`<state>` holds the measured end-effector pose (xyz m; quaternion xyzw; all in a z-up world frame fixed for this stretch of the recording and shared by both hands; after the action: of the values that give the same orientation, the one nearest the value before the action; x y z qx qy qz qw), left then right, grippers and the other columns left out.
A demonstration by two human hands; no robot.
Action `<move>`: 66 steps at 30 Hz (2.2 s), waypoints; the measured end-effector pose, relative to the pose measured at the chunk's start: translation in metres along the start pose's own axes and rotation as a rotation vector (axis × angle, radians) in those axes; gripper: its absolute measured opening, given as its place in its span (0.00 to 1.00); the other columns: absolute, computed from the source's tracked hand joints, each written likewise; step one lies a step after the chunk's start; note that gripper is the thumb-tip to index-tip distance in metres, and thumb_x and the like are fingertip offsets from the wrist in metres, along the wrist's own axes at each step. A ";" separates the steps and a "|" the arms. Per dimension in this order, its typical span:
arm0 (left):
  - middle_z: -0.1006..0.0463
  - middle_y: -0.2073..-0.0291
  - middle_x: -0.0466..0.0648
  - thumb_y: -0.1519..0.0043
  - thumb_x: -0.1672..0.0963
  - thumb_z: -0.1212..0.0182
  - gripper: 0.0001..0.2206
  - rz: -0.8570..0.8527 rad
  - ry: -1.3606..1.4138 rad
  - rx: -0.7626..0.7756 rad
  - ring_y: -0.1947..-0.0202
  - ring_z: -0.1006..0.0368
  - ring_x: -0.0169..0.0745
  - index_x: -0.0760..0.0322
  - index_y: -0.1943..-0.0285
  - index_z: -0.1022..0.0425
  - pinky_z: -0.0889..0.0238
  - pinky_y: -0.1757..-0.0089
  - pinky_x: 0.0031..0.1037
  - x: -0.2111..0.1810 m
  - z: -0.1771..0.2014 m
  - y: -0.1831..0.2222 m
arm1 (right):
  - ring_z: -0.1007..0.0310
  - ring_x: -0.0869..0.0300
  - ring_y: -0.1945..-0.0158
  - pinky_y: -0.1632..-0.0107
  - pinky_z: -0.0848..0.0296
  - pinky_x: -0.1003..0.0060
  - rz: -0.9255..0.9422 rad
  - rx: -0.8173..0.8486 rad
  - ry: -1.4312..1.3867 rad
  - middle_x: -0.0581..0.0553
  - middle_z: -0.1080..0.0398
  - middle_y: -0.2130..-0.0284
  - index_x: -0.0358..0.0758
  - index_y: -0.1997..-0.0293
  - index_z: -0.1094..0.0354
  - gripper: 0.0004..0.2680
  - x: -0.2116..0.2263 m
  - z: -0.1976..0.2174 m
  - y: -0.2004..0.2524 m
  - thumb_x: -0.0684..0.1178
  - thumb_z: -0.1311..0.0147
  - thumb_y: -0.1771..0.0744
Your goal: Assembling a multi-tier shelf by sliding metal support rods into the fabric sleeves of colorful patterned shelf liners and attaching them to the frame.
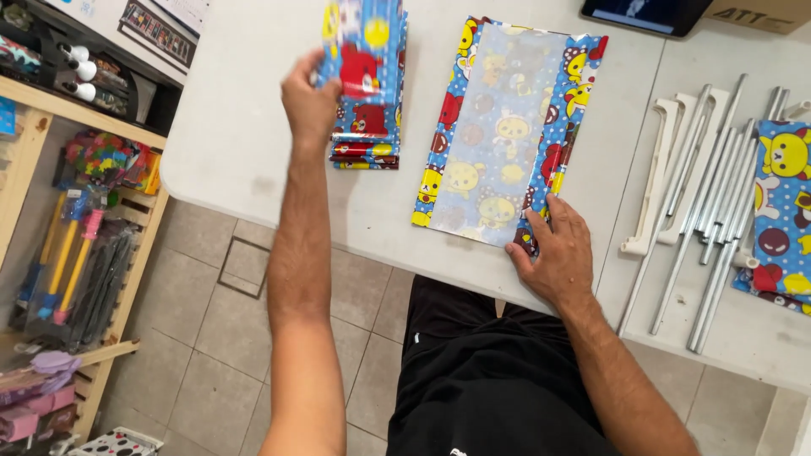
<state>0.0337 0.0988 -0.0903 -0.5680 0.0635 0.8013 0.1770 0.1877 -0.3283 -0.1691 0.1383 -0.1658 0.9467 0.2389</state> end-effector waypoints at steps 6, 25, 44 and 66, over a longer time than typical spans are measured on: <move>0.20 0.43 0.49 0.44 0.63 0.44 0.25 0.281 -0.255 0.006 0.54 0.18 0.37 0.62 0.34 0.28 0.19 0.63 0.23 0.057 -0.006 0.038 | 0.42 0.40 0.30 0.32 0.41 0.42 -0.011 0.052 -0.014 0.29 0.40 0.32 0.39 0.37 0.32 0.25 0.003 0.003 -0.003 0.62 0.39 0.36; 0.33 0.31 0.56 0.47 0.49 0.29 0.26 -0.671 -0.630 0.676 0.28 0.43 0.56 0.55 0.39 0.24 0.66 0.35 0.66 -0.005 -0.145 0.258 | 0.41 0.34 0.30 0.28 0.44 0.43 -0.003 -0.080 -0.252 0.23 0.41 0.34 0.34 0.37 0.34 0.27 0.001 0.023 0.011 0.62 0.37 0.37; 0.28 0.33 0.51 0.40 0.53 0.32 0.15 -0.636 -0.358 0.605 0.29 0.37 0.56 0.55 0.44 0.20 0.68 0.29 0.55 -0.021 -0.141 0.289 | 0.28 0.53 0.37 0.35 0.32 0.59 -0.381 0.091 0.370 0.46 0.26 0.41 0.49 0.37 0.27 0.20 -0.298 0.139 0.151 0.52 0.34 0.37; 0.25 0.37 0.52 0.38 0.53 0.34 0.12 -0.615 -0.311 0.601 0.31 0.35 0.55 0.57 0.46 0.19 0.64 0.29 0.52 -0.029 -0.123 0.311 | 0.21 0.48 0.58 0.58 0.21 0.52 -0.397 0.114 0.592 0.46 0.26 0.63 0.48 0.57 0.27 0.06 -0.262 0.161 0.150 0.50 0.43 0.36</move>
<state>0.0409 -0.2336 -0.1372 -0.3567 0.0942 0.7335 0.5709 0.3645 -0.6204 -0.1501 -0.0993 -0.0062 0.8885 0.4479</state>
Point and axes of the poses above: each hand's wrist, its own y-axis away from the middle knuckle, its own z-axis out of the back of the hand, x = y × z, the point moved 10 cm from there along -y, towards the middle knuckle
